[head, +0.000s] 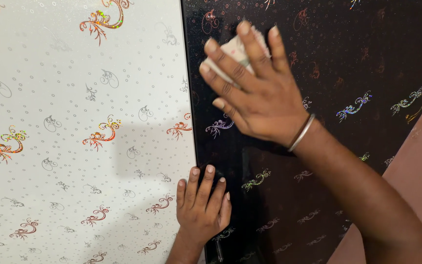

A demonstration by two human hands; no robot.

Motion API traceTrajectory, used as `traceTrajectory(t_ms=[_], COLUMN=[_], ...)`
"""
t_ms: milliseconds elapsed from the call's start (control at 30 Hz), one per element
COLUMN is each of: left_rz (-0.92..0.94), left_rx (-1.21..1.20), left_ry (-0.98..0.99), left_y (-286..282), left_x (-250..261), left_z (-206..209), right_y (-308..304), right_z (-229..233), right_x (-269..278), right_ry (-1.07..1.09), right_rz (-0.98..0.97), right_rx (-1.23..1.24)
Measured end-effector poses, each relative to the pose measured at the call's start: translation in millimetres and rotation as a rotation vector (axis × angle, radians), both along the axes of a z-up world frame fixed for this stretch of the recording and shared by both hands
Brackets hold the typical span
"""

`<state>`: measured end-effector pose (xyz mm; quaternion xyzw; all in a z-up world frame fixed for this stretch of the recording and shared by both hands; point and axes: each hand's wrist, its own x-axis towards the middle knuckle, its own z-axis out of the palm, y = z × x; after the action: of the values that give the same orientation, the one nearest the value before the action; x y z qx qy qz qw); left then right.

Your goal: The person wipes the surface of a wardrobe cabinet using a small cloth. They clean the white patterned door and the adjacent dark glossy door, moving the cloth across the surfaces in repeated strokes.

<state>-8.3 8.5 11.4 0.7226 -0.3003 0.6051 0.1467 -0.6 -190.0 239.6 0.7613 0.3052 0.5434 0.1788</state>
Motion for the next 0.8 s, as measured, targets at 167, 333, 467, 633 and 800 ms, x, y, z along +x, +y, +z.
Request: traceTrajectory(t_ms=[167, 333, 467, 633, 800], left_rz=[-0.004, -0.005, -0.003, -0.005, -0.010], left_rx=[0.007, 0.006, 0.004, -0.002, -0.004], left_ry=[0.009, 0.013, 0.011, 0.009, 0.019], left_y=[0.7, 1.4, 0.9, -0.6, -0.6], left_x=[0.3, 0.1, 1.3, 2.8, 2.9], left_z=[-0.1, -0.3, -1.6, -3.0, -3.9], right_y=[-5.7, -10.3, -20.7, -36.4, -50.0], right_z=[11.7, 8.8, 2.4, -4.8, -11.0], right_x=[-3.7, -5.2, -7.2, -9.6, -9.4], right_ry=[0.140, 0.081, 0.118, 0.086, 0.067], right_rz=[-0.005, -0.016, -0.031, -0.052, -0.066], right_rx=[0.162, 0.170, 0.214, 0.233, 0.243])
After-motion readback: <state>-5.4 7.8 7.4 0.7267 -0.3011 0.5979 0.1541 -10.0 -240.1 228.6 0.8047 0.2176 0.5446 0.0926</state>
